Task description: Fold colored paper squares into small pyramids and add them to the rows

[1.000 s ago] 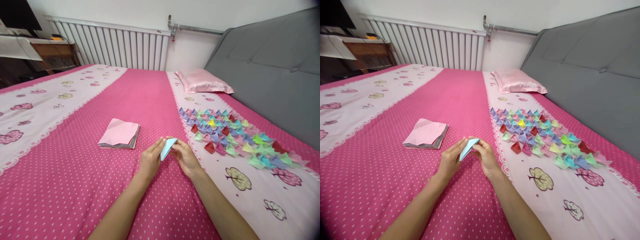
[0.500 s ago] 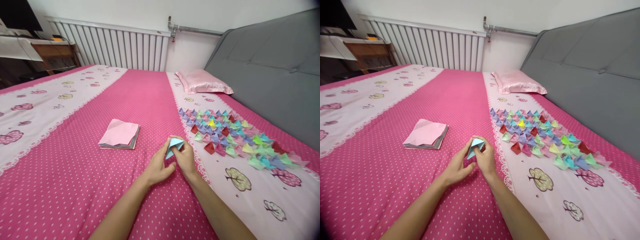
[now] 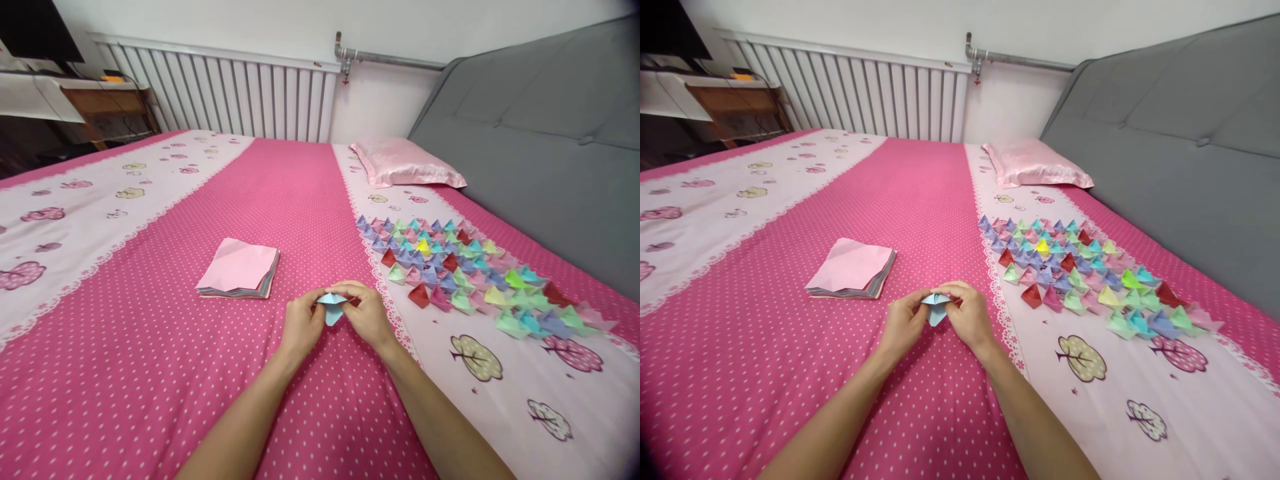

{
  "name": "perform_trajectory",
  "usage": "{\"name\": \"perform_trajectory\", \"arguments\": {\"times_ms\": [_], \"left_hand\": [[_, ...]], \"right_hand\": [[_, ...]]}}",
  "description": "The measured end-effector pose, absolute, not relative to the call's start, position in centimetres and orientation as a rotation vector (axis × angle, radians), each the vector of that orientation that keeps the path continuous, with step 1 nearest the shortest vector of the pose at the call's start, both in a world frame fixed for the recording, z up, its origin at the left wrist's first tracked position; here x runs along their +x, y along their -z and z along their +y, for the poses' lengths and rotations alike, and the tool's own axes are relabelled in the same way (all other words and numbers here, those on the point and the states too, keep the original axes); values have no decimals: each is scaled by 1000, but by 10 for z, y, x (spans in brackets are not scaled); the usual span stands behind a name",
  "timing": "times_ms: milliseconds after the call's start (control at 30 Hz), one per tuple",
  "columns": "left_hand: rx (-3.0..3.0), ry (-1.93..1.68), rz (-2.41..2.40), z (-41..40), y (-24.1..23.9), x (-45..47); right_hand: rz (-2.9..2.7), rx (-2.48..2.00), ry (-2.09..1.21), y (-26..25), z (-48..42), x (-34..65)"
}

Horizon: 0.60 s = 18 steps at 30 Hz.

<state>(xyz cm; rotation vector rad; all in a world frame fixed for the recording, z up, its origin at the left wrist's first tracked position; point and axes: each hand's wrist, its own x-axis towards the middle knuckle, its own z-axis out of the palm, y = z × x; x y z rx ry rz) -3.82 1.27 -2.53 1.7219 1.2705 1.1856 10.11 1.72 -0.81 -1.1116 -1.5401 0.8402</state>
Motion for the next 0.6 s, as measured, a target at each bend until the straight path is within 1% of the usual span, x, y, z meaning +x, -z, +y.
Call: {"name": "perform_trajectory", "arguments": {"times_ms": [133, 333, 600], "left_hand": [[1488, -1164, 1165, 17, 23, -36], [864, -1118, 964, 15, 11, -36], [668, -1169, 873, 19, 7, -43]], "right_hand": [[-1623, -1098, -854, 13, 22, 106], [-1679, -1070, -937, 11, 22, 109], [-1870, -953, -987, -2, 19, 122]]}}
